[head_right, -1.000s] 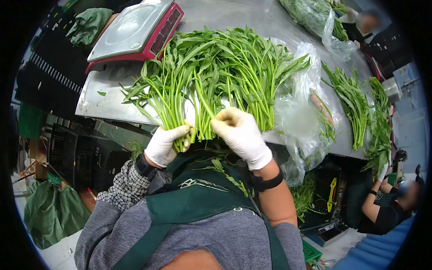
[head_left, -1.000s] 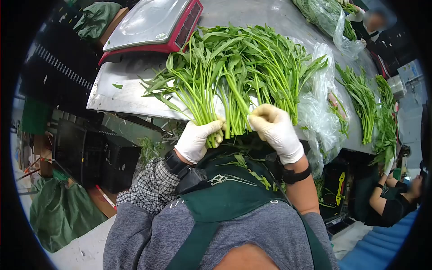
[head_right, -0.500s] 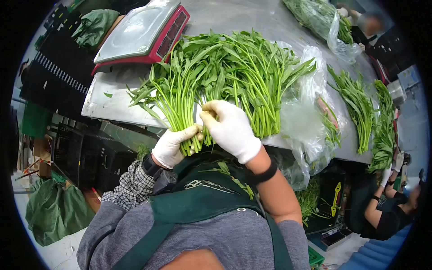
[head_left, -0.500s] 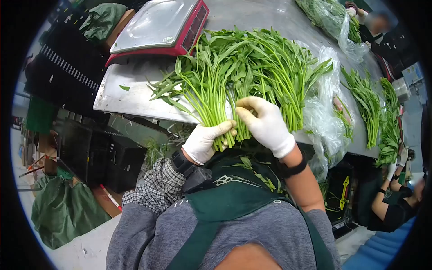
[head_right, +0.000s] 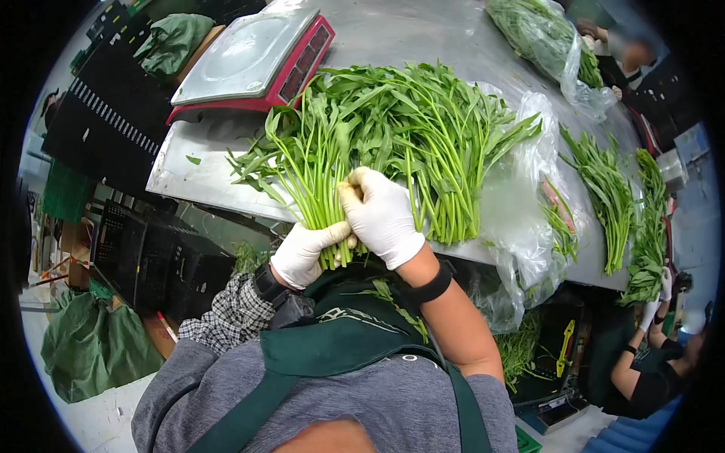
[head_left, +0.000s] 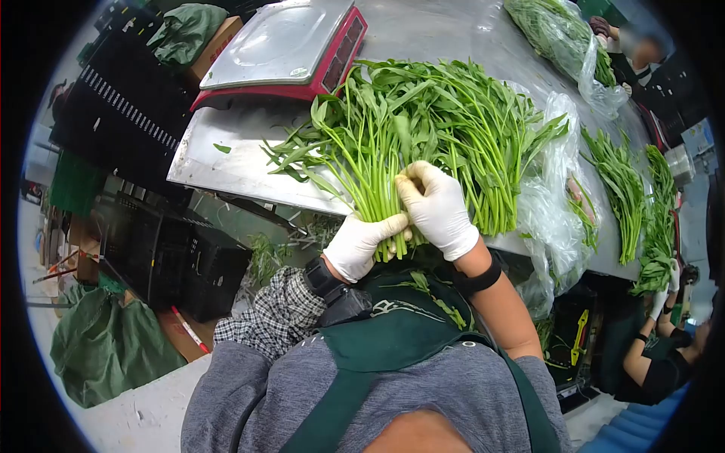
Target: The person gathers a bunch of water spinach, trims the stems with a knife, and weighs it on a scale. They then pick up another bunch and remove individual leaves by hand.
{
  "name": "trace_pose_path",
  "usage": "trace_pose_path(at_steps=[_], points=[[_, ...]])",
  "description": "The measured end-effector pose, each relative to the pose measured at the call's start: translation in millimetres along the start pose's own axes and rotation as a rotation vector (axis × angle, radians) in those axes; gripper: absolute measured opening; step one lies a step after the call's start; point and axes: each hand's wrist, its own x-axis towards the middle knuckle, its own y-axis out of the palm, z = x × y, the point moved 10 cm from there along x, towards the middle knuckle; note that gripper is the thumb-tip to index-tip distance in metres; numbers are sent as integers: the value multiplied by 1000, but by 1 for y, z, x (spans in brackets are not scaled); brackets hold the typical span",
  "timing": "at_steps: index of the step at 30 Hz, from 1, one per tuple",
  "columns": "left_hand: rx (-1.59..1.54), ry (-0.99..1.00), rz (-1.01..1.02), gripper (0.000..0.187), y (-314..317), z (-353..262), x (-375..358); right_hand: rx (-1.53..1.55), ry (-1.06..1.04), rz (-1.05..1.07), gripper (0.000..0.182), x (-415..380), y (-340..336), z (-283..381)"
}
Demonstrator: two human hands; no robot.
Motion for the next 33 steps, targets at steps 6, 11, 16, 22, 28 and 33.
trace_pose_path(at_steps=[6,11,16,22,28,33], points=[[156,-7,-35,14,0,-1,-1,18,-31,-23,24,20,-1,-18],[160,24,-34,17,-3,0,2,72,-66,-35,23,11,-4,-6],[40,-20,-11,26,-1,2,1,273,93,138,15,-6,15,-11],[-4,-66,59,29,7,7,-2,169,90,256,18,-12,13,-2],[53,-67,12,27,8,3,-5,310,209,326,20,-12,17,-10],[-24,-112,-4,16,-3,6,-5,83,-197,-74,15,9,-33,9]])
